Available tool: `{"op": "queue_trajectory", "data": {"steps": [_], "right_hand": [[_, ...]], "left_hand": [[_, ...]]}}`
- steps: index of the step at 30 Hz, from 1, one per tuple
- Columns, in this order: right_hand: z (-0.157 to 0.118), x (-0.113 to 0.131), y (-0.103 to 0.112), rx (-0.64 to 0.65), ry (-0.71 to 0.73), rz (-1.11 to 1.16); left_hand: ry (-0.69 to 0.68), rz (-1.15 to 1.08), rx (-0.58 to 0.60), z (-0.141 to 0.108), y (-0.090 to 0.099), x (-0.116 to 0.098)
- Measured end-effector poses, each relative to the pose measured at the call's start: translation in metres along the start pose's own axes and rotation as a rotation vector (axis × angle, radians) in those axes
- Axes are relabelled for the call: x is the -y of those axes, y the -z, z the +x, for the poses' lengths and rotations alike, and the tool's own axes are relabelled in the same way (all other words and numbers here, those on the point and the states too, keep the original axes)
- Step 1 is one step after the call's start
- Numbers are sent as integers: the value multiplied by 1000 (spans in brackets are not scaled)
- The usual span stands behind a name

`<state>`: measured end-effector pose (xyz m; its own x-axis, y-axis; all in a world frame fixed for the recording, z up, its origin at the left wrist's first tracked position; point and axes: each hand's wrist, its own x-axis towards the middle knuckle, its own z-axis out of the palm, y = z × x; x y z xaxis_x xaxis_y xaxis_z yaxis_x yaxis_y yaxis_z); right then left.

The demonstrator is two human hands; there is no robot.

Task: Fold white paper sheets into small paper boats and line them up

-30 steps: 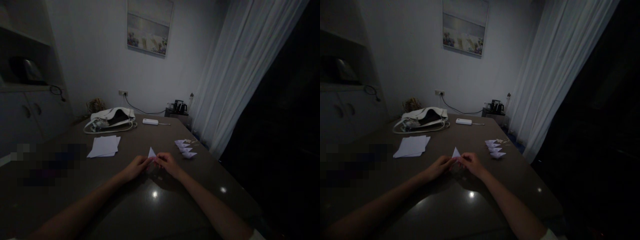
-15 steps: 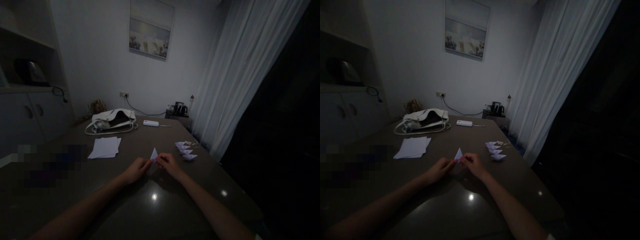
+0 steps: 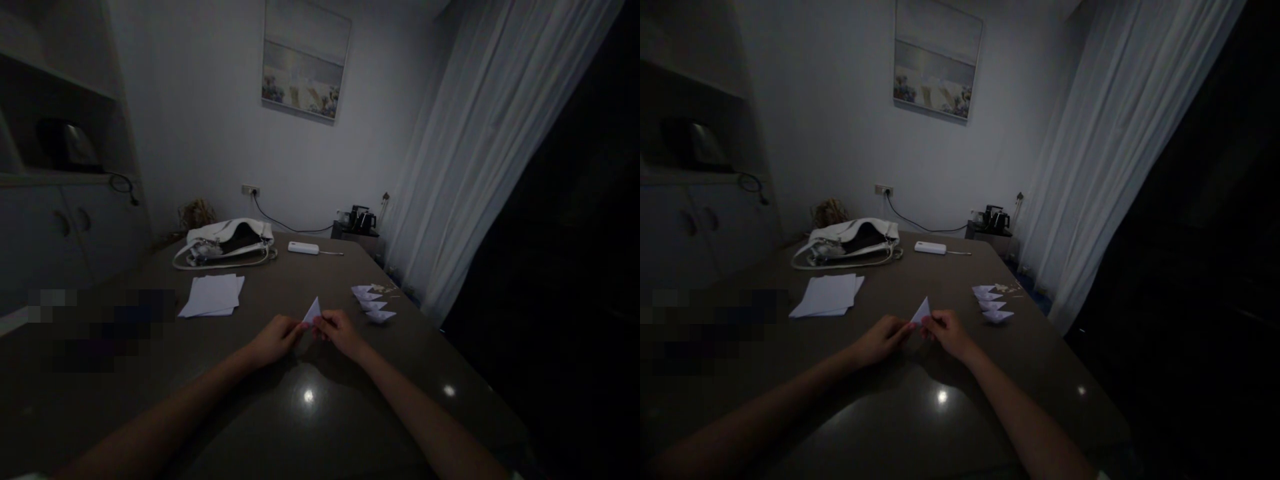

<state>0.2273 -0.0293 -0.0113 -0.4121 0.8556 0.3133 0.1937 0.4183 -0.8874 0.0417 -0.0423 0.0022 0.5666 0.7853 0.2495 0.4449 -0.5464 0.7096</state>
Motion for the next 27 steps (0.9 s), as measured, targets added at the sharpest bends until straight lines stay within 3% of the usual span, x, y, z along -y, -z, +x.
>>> {"op": "queue_trajectory", "data": {"steps": [4, 9, 16, 23, 27], "right_hand": [[-1, 2, 1, 63, 28, -30], [-4, 7, 0, 230, -9, -16], [-5, 11, -4, 228, -44, 68], [-9, 19, -5, 432, -116, 48], [-10, 18, -6, 395, -140, 38]], "left_hand": [[-1, -33, 19, -1, -1, 2], [-42, 7, 16, 1, 1, 3], [11, -67, -54, 0, 2, -1], [99, -177, -66, -1, -1, 0], [127, -175, -96, 1, 0, 1]]}}
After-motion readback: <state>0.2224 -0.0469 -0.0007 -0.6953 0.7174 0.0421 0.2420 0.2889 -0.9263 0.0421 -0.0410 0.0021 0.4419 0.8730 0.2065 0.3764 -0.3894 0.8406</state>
